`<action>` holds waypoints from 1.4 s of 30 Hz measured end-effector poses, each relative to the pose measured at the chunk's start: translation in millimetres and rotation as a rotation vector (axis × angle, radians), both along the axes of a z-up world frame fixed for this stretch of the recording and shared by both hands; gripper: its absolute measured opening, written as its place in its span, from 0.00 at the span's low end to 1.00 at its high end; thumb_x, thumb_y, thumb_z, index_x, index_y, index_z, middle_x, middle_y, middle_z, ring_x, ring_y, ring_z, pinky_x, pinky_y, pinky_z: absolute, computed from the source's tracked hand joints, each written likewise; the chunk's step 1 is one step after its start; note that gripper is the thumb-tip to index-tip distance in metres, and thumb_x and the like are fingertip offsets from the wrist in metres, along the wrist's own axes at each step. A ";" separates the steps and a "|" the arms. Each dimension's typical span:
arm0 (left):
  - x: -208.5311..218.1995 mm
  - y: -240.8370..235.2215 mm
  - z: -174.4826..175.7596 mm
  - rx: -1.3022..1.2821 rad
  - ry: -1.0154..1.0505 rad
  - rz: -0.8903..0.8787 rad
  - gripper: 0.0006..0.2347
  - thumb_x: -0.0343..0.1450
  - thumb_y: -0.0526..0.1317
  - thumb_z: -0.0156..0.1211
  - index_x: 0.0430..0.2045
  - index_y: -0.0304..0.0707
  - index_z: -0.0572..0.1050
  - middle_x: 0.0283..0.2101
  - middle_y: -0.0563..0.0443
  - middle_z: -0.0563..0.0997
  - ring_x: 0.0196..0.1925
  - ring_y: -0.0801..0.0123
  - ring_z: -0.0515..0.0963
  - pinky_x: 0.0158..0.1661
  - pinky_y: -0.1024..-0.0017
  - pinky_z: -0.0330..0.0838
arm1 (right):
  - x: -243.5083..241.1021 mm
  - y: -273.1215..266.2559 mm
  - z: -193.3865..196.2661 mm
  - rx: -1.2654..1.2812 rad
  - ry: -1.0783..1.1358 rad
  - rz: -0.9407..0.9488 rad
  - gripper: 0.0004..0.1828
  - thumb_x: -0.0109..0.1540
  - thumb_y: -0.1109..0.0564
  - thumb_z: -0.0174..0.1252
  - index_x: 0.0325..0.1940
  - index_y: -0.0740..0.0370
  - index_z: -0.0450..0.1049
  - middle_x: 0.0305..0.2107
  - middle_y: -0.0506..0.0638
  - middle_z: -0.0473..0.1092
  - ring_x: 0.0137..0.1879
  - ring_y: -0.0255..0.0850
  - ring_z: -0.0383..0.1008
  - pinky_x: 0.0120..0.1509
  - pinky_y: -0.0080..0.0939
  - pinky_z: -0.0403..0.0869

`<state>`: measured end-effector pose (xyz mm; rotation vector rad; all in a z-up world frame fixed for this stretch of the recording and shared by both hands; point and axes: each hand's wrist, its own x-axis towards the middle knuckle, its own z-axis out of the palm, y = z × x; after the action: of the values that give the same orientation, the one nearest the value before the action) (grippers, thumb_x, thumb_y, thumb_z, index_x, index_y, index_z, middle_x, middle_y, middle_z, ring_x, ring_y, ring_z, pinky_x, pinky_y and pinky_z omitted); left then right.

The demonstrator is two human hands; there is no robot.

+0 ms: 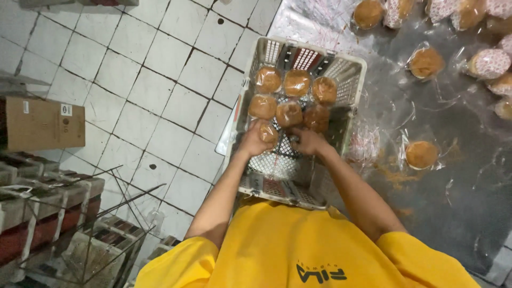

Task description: The person picks up individually wrapped buns from a metal table and places them into a white plastic basket. The person handles the buns one at a time, arranging them in rows within the basket.

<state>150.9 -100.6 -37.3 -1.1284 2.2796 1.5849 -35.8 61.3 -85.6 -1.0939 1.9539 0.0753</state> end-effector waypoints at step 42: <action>-315.6 232.4 158.7 -0.107 0.280 -0.421 0.46 0.60 0.30 0.71 0.74 0.39 0.48 0.74 0.28 0.53 0.76 0.33 0.50 0.69 0.39 0.44 | -291.3 239.9 225.7 -0.524 -0.751 -0.742 0.49 0.58 0.40 0.64 0.78 0.61 0.53 0.71 0.76 0.52 0.76 0.72 0.53 0.76 0.66 0.58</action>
<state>-164.7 131.8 121.4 -0.4132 2.5802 1.5388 -327.1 301.2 140.0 -0.4965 1.5671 -1.1321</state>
